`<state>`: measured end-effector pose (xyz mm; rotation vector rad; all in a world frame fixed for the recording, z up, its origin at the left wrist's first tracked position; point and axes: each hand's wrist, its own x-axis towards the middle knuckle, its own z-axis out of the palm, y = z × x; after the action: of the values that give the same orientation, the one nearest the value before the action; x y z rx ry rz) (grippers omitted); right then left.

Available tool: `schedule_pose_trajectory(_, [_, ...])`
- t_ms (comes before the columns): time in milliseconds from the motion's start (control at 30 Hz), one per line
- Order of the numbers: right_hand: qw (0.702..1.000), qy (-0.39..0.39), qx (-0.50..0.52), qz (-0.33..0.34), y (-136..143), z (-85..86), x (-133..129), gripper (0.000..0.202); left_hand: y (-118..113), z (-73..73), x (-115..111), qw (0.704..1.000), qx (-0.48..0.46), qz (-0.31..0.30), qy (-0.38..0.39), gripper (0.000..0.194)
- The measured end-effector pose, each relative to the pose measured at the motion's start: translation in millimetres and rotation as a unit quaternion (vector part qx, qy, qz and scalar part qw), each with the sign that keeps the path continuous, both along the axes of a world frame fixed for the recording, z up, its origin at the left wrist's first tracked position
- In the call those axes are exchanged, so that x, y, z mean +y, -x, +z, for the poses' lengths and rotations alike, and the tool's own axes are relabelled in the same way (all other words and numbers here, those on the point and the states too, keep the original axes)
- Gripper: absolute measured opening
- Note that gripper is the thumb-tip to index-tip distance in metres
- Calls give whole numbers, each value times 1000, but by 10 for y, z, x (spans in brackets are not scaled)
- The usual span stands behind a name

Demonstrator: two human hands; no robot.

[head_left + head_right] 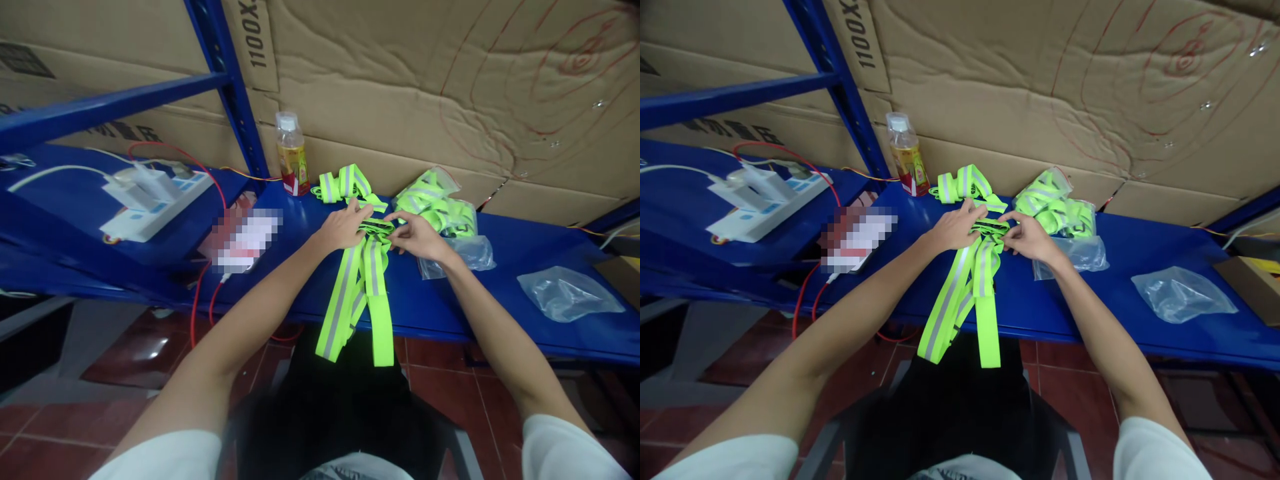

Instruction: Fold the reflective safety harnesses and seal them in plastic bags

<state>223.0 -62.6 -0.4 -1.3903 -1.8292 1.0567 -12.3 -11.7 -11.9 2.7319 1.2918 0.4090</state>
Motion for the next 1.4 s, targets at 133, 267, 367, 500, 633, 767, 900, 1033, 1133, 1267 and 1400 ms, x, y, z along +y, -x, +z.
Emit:
schedule_pose_trajectory(133, [981,-96,-163,-51,26,-20,23,68,5,37,-28,999,10,-10,30,39])
schedule_pose_trajectory(267, [917,-236,-317,-48,39,-44,23,56,92,102,-4,996,-9,-45,81,38])
schedule_pose_trajectory(367, [909,-259,-325,14,42,-46,11,42,185,112,89,987,-74,-61,132,26])
schedule_pose_trajectory(500, [918,-235,-315,46,15,-14,9,43,269,63,224,973,-143,-117,136,24])
schedule_pose_trajectory(633, [950,-202,-233,51,-29,-41,62,31,299,45,250,960,-185,-103,182,24])
schedule_pose_trajectory(767, [962,-204,-183,-7,-41,-137,138,53,297,45,215,964,-190,-65,174,51])
schedule_pose_trajectory(900, [957,-209,-200,-17,-14,-176,171,78,273,27,190,973,-180,-80,118,61])
schedule_pose_trajectory(1033, [945,-241,-217,-28,24,-123,137,60,265,48,163,983,-147,-79,78,57])
schedule_pose_trajectory(1133, [949,-252,-188,-18,24,-75,93,51,265,93,127,989,-121,-74,50,45])
schedule_pose_trajectory(1267, [954,-254,-157,-19,13,-41,51,39,236,130,72,993,-104,-55,5,29])
schedule_pose_trajectory(1400, [958,-253,-126,49,31,-13,11,29,224,130,65,993,-107,-48,-2,19])
